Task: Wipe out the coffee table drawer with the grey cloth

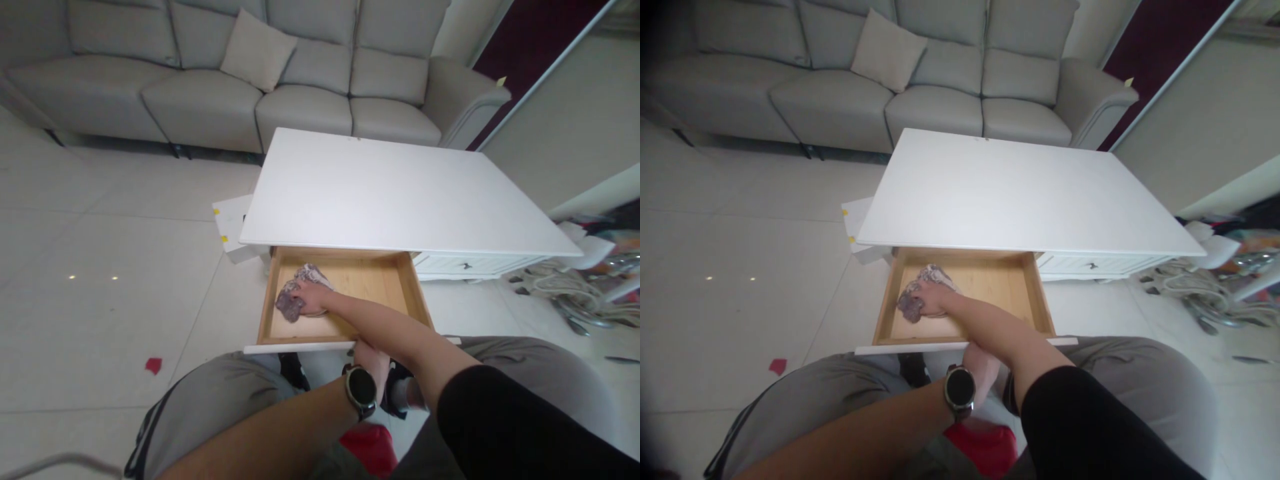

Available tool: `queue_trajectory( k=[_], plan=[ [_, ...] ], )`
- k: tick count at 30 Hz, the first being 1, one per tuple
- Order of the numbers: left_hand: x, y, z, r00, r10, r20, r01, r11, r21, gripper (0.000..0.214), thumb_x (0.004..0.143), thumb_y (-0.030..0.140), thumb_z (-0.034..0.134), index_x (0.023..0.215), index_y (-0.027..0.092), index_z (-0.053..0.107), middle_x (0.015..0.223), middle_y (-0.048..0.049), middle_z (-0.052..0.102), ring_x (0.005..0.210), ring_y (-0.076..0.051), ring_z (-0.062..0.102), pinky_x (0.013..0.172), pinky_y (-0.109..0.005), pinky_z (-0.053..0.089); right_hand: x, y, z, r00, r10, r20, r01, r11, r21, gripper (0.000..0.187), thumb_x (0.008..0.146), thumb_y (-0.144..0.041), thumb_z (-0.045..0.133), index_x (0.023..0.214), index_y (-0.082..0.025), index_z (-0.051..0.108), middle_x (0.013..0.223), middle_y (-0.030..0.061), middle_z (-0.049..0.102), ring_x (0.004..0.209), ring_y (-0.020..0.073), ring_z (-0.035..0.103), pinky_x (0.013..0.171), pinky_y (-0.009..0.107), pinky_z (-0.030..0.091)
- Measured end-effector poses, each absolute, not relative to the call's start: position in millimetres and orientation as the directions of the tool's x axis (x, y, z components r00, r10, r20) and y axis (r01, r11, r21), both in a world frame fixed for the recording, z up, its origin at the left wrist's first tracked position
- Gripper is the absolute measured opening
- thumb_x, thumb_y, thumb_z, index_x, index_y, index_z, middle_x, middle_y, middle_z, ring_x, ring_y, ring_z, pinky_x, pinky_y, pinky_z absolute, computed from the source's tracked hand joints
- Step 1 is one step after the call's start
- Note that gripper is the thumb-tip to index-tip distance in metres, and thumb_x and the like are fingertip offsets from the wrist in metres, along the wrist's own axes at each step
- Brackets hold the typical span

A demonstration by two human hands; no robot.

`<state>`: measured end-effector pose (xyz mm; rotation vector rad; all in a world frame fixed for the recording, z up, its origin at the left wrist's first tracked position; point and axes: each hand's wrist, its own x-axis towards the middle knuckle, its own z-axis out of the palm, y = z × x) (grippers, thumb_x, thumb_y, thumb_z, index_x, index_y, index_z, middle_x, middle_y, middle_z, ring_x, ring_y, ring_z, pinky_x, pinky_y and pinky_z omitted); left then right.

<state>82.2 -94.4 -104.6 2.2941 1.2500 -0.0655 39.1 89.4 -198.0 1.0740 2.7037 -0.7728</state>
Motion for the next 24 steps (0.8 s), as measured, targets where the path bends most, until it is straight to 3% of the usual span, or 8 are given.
queue_trajectory(
  k=[3,6,8,11,18,24],
  plan=[
    [79.1,-90.8,-96.2,0.600,0.714,-0.361,0.800,-0.532,0.277,0.044,0.096,0.006,0.040,0.133,0.012,0.064,0.110,-0.0188,0.073,0.106,-0.033,0.070,0.089,-0.051,0.054,119.1,97.6,-190.0,-0.496,0.812,-0.306,0.859,0.407,-0.312,0.060,0.087,-0.045,0.062,0.142,-0.022,0.055,0.147,0.0161,0.046,0.122,0.0311,0.056,0.106,0.046,0.043],
    [76.2,-88.8,-87.3,0.616,0.682,-0.394,0.781,-0.595,0.192,0.046,0.099,0.006,0.033,0.137,0.010,0.058,0.112,-0.0207,0.072,0.105,-0.032,0.071,0.086,-0.050,0.054,207.2,97.1,-178.8,-0.214,0.869,-0.446,0.977,0.193,-0.094,0.072,0.086,-0.041,0.061,0.154,-0.022,0.045,0.158,0.0208,0.037,0.131,0.0373,0.052,0.110,0.053,0.038],
    [74.6,-88.1,-83.5,0.626,0.674,-0.393,0.772,-0.608,0.185,0.046,0.099,0.007,0.032,0.139,0.009,0.056,0.113,-0.0216,0.071,0.104,-0.031,0.071,0.084,-0.049,0.054,252.2,91.9,-173.4,0.011,0.878,-0.479,0.994,0.044,0.104,0.080,0.084,-0.043,0.061,0.158,-0.024,0.039,0.164,0.0209,0.029,0.141,0.0451,0.039,0.108,0.061,0.037],
    [71.3,-87.6,-80.7,0.633,0.657,-0.409,0.765,-0.614,0.197,0.047,0.099,0.007,0.032,0.140,0.009,0.054,0.113,-0.0210,0.071,0.105,-0.031,0.071,0.083,-0.048,0.055,280.5,82.6,-174.0,0.028,0.863,-0.504,0.973,0.091,0.212,0.085,0.082,-0.046,0.061,0.161,-0.026,0.036,0.167,0.0194,0.025,0.146,0.0501,0.027,0.106,0.070,0.035],
    [62.9,-87.8,-77.1,0.626,0.679,-0.382,0.775,-0.598,0.207,0.046,0.100,0.008,0.032,0.138,0.010,0.057,0.115,-0.0210,0.071,0.107,-0.032,0.070,0.085,-0.050,0.055,251.0,95.5,-183.6,0.091,0.822,-0.562,0.952,0.093,0.291,0.086,0.085,-0.044,0.058,0.165,-0.027,0.029,0.170,0.0197,0.018,0.146,0.0496,0.031,0.106,0.065,0.037],
    [65.0,-89.0,-82.1,0.594,0.712,-0.375,0.801,-0.569,0.188,0.049,0.099,0.009,0.033,0.138,0.014,0.061,0.115,-0.0212,0.072,0.109,-0.034,0.069,0.090,-0.057,0.053,225.5,118.7,-182.4,0.078,0.798,-0.598,0.931,0.156,0.329,0.085,0.087,-0.044,0.059,0.162,-0.013,0.033,0.166,0.0311,0.024,0.146,0.0456,0.038,0.110,0.058,0.035]
  ],
)
